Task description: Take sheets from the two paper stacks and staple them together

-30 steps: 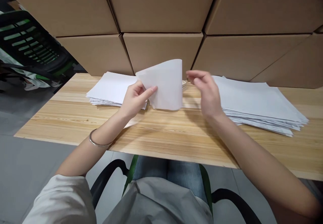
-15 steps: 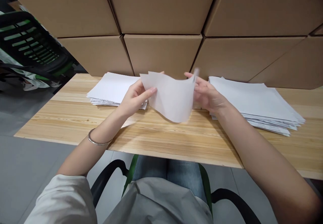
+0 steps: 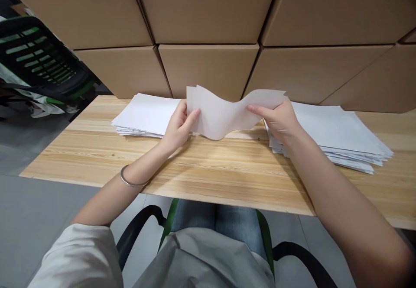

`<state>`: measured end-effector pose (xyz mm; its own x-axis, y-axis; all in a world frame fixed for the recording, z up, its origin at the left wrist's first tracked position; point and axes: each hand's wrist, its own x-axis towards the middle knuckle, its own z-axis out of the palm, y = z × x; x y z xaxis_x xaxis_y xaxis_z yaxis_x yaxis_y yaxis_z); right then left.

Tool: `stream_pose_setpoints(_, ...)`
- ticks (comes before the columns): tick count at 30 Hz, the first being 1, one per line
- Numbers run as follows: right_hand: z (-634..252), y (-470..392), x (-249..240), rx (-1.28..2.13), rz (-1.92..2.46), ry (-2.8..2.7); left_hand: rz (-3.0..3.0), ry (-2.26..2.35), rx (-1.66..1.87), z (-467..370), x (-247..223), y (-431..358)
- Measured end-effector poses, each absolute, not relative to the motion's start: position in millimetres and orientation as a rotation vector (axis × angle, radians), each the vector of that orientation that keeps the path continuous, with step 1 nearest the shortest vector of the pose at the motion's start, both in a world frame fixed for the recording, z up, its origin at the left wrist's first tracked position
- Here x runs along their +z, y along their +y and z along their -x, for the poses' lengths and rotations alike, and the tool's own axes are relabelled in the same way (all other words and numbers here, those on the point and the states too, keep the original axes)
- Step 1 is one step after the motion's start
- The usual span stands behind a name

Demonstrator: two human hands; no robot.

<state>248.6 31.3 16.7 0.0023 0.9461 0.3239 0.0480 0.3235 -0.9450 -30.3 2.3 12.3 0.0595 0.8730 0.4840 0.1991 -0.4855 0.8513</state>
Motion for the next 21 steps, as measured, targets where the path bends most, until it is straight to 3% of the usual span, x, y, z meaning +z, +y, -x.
stream_pose_setpoints(7, -256.4, 32.3, 22.6, 0.8, 1.097, -1.258, -1.74, 1.043, 1.475, 27.0, 6.8, 0.7)
stream_pose_setpoints(14, -263.0, 35.9, 19.7, 1.015, 1.07, -1.366, -1.802, 1.015, 1.43, 25.1, -2.8, 4.6)
stream_pose_setpoints(21, -261.5, 33.3, 23.5, 1.021, 1.065, -1.282, -1.807, 1.049, 1.482, 26.2, -4.7, 6.0)
